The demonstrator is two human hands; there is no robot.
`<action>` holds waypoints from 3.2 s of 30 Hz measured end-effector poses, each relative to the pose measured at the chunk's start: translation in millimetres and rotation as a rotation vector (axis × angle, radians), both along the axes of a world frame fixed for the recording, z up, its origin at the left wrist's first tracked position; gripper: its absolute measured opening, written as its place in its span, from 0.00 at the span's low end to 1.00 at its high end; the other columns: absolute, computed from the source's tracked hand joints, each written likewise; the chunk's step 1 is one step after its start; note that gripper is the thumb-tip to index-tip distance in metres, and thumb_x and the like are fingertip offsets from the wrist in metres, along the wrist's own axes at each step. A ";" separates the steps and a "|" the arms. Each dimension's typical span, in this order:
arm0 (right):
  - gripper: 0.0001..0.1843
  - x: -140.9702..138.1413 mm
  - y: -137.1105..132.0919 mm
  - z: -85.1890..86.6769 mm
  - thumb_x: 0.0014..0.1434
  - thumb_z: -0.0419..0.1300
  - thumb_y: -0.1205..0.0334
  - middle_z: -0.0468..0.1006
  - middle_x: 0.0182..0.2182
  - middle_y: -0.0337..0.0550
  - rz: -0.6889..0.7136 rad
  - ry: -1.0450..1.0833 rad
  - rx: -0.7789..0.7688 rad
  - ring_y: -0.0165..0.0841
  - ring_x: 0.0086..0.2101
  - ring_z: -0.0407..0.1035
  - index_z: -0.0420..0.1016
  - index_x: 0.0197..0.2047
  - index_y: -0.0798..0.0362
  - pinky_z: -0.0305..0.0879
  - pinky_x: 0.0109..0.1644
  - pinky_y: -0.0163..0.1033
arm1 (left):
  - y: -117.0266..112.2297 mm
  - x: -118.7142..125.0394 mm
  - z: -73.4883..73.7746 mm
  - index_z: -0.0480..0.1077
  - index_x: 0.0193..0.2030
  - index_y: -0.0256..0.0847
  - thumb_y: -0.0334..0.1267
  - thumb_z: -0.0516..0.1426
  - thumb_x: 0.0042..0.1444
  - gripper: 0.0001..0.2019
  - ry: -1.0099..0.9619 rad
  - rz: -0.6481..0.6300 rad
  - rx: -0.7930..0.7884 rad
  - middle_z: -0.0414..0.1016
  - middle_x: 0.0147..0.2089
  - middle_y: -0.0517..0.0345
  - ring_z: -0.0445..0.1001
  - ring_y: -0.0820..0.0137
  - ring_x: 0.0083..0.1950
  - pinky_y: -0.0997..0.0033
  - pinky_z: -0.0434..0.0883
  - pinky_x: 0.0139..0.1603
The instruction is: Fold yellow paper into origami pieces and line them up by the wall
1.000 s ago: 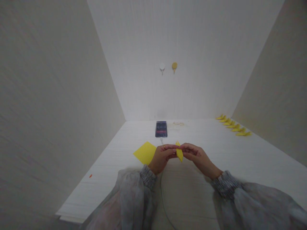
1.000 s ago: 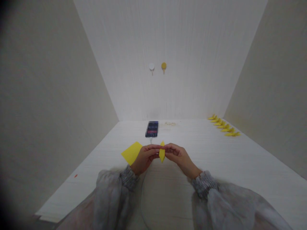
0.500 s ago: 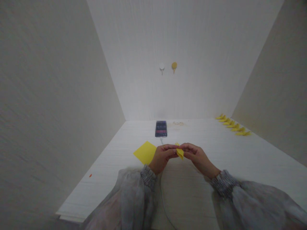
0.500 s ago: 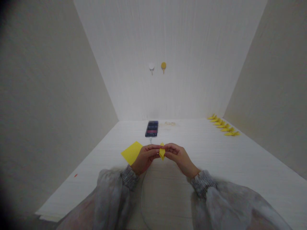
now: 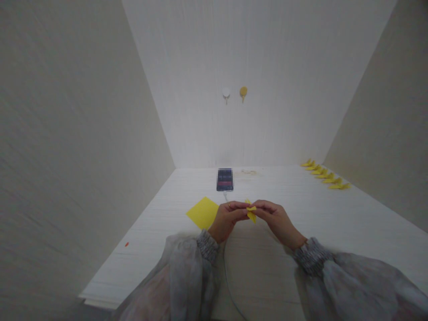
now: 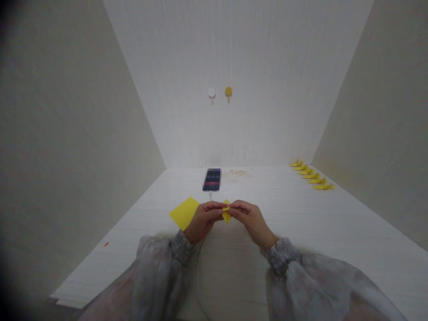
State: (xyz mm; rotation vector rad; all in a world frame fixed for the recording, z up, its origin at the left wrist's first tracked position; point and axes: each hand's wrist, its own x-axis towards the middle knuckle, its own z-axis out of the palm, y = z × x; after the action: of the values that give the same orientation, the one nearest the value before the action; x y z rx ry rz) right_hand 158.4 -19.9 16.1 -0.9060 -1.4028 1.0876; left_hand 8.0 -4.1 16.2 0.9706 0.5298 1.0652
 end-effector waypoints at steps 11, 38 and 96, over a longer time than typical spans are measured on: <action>0.07 -2.7 -6.6 10.9 0.50 0.57 0.60 0.70 0.24 0.37 -0.089 -0.117 0.102 0.29 0.29 0.63 0.72 0.26 0.53 0.59 0.34 0.34 | 0.7 2.7 -3.0 0.72 0.27 0.34 0.30 0.63 0.33 0.10 0.055 0.085 0.038 0.75 0.29 0.55 0.72 0.72 0.30 0.70 0.67 0.36; 0.09 -6.4 -6.0 8.1 0.47 0.59 0.56 0.68 0.24 0.36 -0.003 0.000 -0.002 0.29 0.28 0.63 0.67 0.26 0.53 0.60 0.33 0.34 | -1.3 3.8 -0.6 0.69 0.23 0.36 0.36 0.62 0.34 0.09 0.261 0.283 0.263 0.71 0.25 0.59 0.68 0.75 0.27 0.75 0.66 0.30; 0.21 -15.7 -4.4 0.0 0.38 0.64 0.67 0.67 0.18 0.27 0.062 0.236 -0.153 0.25 0.19 0.63 0.54 0.31 0.50 0.59 0.25 0.33 | -3.6 9.6 -4.6 0.64 0.17 0.35 0.43 0.57 0.42 0.13 0.232 0.203 0.113 0.62 0.15 0.63 0.57 0.80 0.17 0.78 0.54 0.19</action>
State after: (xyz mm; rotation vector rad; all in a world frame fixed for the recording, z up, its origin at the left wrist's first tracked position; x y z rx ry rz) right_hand 142.7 -24.3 16.1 -0.8163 -1.1719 1.3179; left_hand 17.6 -7.7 11.6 1.1661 0.7781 1.1798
